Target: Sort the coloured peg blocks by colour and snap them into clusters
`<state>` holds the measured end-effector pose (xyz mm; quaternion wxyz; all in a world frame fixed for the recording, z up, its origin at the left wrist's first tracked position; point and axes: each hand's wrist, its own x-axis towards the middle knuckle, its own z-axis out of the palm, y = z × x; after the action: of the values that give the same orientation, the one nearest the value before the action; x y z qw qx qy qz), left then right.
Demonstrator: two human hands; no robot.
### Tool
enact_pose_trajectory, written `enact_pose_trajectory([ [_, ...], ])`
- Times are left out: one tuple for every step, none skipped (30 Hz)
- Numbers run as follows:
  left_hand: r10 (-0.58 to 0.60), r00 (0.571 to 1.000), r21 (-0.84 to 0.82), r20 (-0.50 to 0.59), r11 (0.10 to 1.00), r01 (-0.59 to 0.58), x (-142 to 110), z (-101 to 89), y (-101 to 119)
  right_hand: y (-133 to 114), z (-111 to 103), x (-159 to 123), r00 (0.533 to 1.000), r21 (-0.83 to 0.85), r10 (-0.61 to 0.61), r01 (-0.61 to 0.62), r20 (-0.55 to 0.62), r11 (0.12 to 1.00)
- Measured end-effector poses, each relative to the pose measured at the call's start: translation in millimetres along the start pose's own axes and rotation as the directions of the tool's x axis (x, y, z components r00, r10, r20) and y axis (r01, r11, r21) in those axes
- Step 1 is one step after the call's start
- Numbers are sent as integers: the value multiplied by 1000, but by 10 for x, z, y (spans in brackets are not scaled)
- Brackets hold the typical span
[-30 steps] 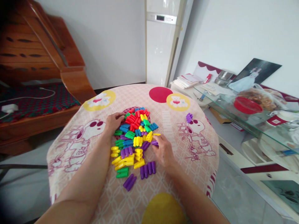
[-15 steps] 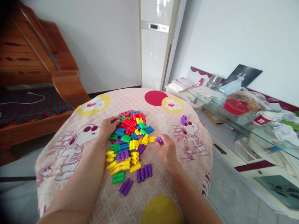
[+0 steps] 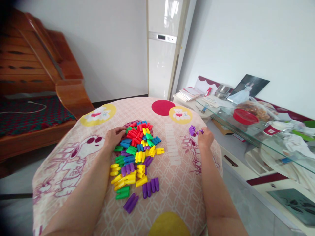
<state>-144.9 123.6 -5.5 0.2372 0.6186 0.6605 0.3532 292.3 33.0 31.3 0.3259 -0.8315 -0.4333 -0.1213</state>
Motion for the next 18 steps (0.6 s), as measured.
enact_pose_trajectory([
  [0, 1000, 0, -1, 1000, 0, -4, -3, 5, -4, 29, 15, 1000, -29, -12, 12, 22, 1000],
  [1, 1000, -1, -1, 1000, -1, -6, -4, 8, -11, 55, 24, 999, -48, -21, 23, 39, 999],
  [0, 1000, -5, 1, 1000, 0, -8, -5, 11, -21, 78, 29, 998, -62, -27, 30, 57, 998],
  [-3, 1000, -9, 3, 1000, 3, -8, -5, 13, -30, 98, 32, 997, -70, -30, 35, 74, 997],
  [-7, 1000, -14, 5, 1000, 7, -8, -5, 16, -40, 115, 33, 995, -76, -32, 38, 90, 996],
  [-13, 1000, -17, 9, 1000, 13, -7, -5, 18, -47, 129, 33, 994, -81, -32, 41, 107, 996],
  [-18, 1000, -18, 12, 1000, 18, -5, -6, 20, -53, 142, 33, 992, -87, -31, 42, 125, 995],
  [-21, 1000, -17, 13, 1000, 21, -3, -6, 22, -57, 153, 32, 989, -90, -32, 45, 141, 995],
  [-20, 1000, -12, 12, 1000, 20, -1, -6, 23, -58, 163, 29, 987, -89, -35, 50, 154, 995],
  [-16, 1000, -5, 9, 1000, 16, 2, -6, 22, -57, 173, 26, 986, -83, -43, 57, 162, 995],
  [-9, 1000, 3, 7, 1000, 9, 6, -5, 19, -53, 182, 20, 984, -77, -53, 66, 169, 995],
  [-1, 1000, 10, 4, 1000, 1, 10, -3, 13, -48, 190, 13, 983, -72, -62, 75, 173, 995],
  [7, 1000, 14, 2, 1000, -7, 13, 1, 6, -42, 196, 5, 982, -65, -73, 85, 174, 994],
  [12, 1000, 14, 3, 1000, -12, 17, 5, -4, -36, 199, -4, 981, -58, -83, 94, 173, 994],
  [15, 1000, 9, 4, 1000, -15, 20, 10, -13, -31, 197, -14, 981, -52, -91, 101, 170, 994],
  [15, 1000, 2, 4, 1000, -15, 22, 14, -22, -29, 189, -26, 981, -47, -99, 108, 166, 993],
  [13, 1000, -5, 4, 1000, -13, 22, 18, -28, -32, 172, -38, 982, -45, -104, 113, 156, 993],
  [12, 1000, -10, 5, 1000, -12, 19, 19, -30, -42, 145, -53, 984, -48, -107, 114, 141, 992],
])
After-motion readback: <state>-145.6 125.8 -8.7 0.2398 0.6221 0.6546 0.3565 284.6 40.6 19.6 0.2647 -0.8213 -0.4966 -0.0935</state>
